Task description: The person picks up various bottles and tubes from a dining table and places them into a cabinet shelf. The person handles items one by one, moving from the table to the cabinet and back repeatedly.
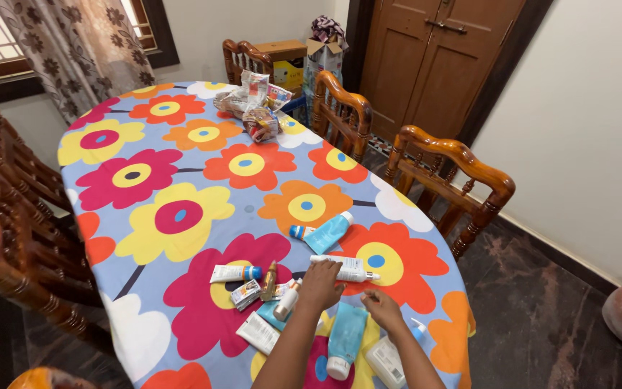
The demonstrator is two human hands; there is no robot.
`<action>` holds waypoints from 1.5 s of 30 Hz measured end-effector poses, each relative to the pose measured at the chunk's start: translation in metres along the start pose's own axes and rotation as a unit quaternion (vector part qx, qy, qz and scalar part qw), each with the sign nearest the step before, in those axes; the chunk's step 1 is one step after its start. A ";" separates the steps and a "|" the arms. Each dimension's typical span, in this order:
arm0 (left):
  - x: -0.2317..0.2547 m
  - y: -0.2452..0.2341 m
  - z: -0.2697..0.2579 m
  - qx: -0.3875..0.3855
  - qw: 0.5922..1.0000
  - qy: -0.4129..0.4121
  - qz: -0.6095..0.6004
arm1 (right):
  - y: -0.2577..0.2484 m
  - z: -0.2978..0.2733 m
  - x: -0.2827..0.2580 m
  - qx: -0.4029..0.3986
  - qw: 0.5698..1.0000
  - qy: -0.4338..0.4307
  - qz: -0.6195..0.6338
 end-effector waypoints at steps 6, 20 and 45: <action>-0.016 0.042 0.027 -0.026 0.999 0.004 -0.020 | 0.018 0.029 0.015 -0.085 0.969 0.016 0.230; -0.014 0.073 0.060 -0.036 0.994 -0.001 0.107 | 0.041 0.053 0.006 -0.074 0.927 0.042 0.365; 0.103 -0.035 0.030 0.108 0.942 -0.002 -0.318 | -0.048 -0.037 -0.103 0.175 0.975 -0.135 -0.021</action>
Point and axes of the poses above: each hand's wrist, its own z-axis towards the middle knuckle, its own y-axis out of the palm, x = y × z, the point moved 3 cm from there along z, towards the middle knuckle, and after that the axes turned 13 degrees about -x, right-handed, at the moved point
